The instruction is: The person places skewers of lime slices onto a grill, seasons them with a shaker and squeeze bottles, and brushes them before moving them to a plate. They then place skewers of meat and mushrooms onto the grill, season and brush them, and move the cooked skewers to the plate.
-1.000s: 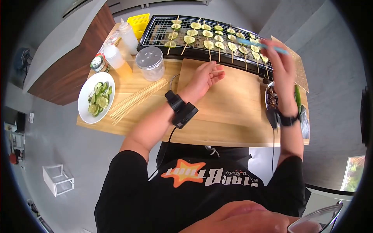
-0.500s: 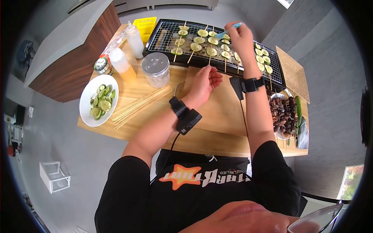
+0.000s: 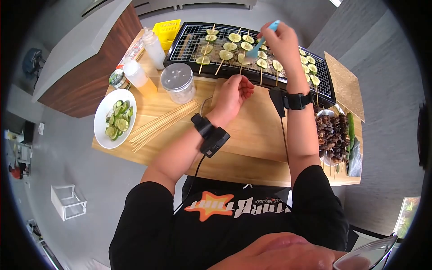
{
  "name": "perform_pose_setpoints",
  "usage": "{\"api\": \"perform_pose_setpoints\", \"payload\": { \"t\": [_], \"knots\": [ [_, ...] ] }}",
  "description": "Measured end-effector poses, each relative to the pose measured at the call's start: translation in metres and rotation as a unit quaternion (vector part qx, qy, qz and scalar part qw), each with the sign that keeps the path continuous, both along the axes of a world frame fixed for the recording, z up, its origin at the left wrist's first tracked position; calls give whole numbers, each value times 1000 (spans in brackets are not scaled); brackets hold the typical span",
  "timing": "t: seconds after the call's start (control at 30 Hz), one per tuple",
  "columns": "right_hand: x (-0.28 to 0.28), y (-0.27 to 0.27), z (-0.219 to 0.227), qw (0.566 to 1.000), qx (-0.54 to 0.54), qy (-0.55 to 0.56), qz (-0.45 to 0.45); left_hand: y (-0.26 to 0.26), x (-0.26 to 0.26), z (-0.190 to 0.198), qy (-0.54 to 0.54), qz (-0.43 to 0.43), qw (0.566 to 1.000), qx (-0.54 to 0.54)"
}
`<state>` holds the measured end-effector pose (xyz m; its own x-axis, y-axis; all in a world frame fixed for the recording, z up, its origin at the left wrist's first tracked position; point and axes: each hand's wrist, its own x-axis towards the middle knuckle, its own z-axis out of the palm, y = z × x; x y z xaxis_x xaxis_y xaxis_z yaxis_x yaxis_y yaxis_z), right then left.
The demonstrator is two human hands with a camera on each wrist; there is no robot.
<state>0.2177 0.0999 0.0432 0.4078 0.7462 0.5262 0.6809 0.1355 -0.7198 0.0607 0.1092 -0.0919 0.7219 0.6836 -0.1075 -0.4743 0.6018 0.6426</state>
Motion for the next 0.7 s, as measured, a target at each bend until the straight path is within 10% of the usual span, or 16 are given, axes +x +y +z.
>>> {"api": "perform_pose_setpoints", "payload": {
  "t": [0.7],
  "knots": [
    [26, 13, -10, 968, 224, 107, 37, -4, -4, 8, 99, 43, 977, 185]
  ]
}}
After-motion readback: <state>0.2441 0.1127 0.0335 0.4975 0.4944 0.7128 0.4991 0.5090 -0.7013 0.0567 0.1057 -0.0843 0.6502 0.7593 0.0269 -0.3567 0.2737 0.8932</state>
